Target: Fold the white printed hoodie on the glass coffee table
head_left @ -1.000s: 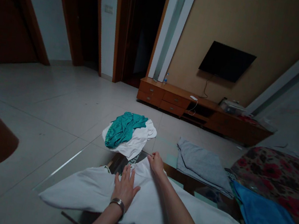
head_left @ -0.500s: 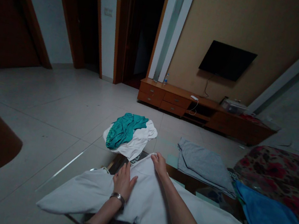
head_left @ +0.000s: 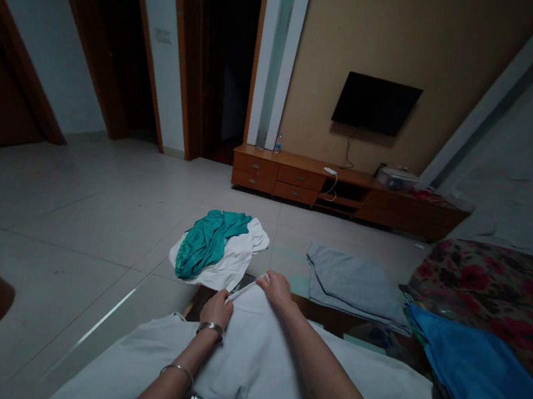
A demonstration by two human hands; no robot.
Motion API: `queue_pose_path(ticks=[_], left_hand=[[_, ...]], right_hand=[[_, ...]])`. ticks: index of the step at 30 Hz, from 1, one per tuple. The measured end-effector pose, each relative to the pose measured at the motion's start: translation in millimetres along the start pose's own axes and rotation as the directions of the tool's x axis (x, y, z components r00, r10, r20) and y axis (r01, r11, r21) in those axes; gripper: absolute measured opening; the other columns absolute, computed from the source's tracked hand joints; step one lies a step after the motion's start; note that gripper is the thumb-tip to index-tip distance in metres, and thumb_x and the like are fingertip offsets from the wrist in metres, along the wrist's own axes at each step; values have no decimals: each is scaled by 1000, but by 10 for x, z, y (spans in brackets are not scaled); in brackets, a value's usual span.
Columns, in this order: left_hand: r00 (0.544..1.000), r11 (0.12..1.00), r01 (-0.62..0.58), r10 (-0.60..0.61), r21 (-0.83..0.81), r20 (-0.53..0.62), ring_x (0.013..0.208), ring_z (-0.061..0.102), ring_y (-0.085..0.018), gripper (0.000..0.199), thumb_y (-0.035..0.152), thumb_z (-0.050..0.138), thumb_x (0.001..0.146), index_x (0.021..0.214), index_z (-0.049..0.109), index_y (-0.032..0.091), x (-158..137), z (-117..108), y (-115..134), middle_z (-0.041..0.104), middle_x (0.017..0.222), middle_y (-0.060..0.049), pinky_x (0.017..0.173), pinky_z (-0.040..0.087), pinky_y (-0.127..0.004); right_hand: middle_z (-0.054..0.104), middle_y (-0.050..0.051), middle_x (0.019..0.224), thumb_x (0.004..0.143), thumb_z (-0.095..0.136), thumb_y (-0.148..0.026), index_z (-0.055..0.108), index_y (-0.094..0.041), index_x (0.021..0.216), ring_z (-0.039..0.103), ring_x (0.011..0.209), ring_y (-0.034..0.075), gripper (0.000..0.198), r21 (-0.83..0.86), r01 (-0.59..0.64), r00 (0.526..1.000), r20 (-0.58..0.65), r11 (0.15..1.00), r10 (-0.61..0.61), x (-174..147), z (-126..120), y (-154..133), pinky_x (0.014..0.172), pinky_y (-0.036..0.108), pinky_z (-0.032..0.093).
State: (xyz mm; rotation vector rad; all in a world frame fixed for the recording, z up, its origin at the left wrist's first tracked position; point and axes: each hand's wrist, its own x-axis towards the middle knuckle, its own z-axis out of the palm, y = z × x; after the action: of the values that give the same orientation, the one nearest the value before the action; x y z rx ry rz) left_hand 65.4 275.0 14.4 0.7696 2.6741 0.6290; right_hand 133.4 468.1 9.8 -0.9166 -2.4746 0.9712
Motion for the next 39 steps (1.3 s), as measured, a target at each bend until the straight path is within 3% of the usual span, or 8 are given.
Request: queue_pose_path(ticks=[6, 13, 18, 23, 26, 30, 33, 39], left_hand=[[1000, 997, 2, 0, 83, -23, 97, 62, -22, 26, 21, 41, 85, 103, 59, 17, -6, -26, 12, 65, 110, -11, 74, 40, -27], [993, 985, -117, 118, 124, -1, 98, 61, -23, 30, 40, 52, 84, 98, 60, 14, 104, 27, 47, 66, 105, -12, 76, 41, -26], [985, 969, -159, 169, 191, -36, 94, 61, -19, 19, 32, 46, 89, 92, 57, 17, 76, 34, 64, 66, 100, -8, 74, 39, -24], [985, 916, -138, 167, 377, -45, 85, 63, -21, 25, 35, 34, 95, 99, 52, 19, -23, 55, 117, 65, 104, -9, 61, 36, -27], [972, 885, -164, 220, 435, -81, 83, 64, -23, 26, 36, 33, 95, 101, 51, 19, -60, 51, 134, 66, 103, -10, 60, 35, -28], [966, 871, -193, 249, 451, -68, 81, 64, -23, 29, 40, 31, 96, 100, 49, 19, -23, 7, 85, 67, 97, -10, 58, 33, -28], [960, 851, -243, 280, 466, -10, 79, 64, -23, 30, 41, 28, 96, 100, 48, 19, 22, -26, 24, 68, 91, -9, 56, 31, -27], [940, 794, -265, 338, 547, -36, 75, 62, -23, 31, 37, 28, 96, 100, 52, 18, 0, -50, 66, 66, 89, -9, 58, 35, -29]], right_hand=[[68, 8, 88, 91, 32, -41, 63, -14, 95, 60, 75, 14, 42, 302, -76, 996, 63, 950, 60, 7, -353, 329, 66, 23, 43], [65, -2, 74, 56, 72, -22, 67, -15, 81, 53, 64, 12, 26, 212, -1, 947, 314, 977, -68, -401, -623, 643, 58, 20, 37], [62, -1, 74, 71, 61, -26, 63, -14, 84, 50, 62, 10, 18, 147, -94, 988, 136, 985, 74, -395, -479, 588, 56, 19, 33], [64, 5, 80, 77, 61, -42, 63, -16, 82, 56, 75, 16, 27, 53, -224, 972, -64, 973, 227, -384, -366, 583, 65, 23, 36], [68, 5, 82, 83, 55, -43, 66, -20, 89, 59, 79, 17, 26, 56, -177, 974, -132, 983, 183, -400, -441, 614, 69, 24, 39], [69, 5, 96, 91, 43, -33, 66, -20, 97, 59, 87, 15, 27, 126, -8, 978, -207, 992, 34, -655, -854, 951, 77, 25, 42], [68, 7, 93, 91, 45, -33, 67, -19, 89, 57, 90, 18, 27, -43, 91, 942, -321, 995, -100, -1081, -1283, 1449, 83, 30, 41], [64, 6, 93, 92, 46, -30, 66, -19, 87, 53, 91, 19, 23, -380, 67, 945, -273, 923, -181, -1688, -1872, 2274, 85, 32, 39]])
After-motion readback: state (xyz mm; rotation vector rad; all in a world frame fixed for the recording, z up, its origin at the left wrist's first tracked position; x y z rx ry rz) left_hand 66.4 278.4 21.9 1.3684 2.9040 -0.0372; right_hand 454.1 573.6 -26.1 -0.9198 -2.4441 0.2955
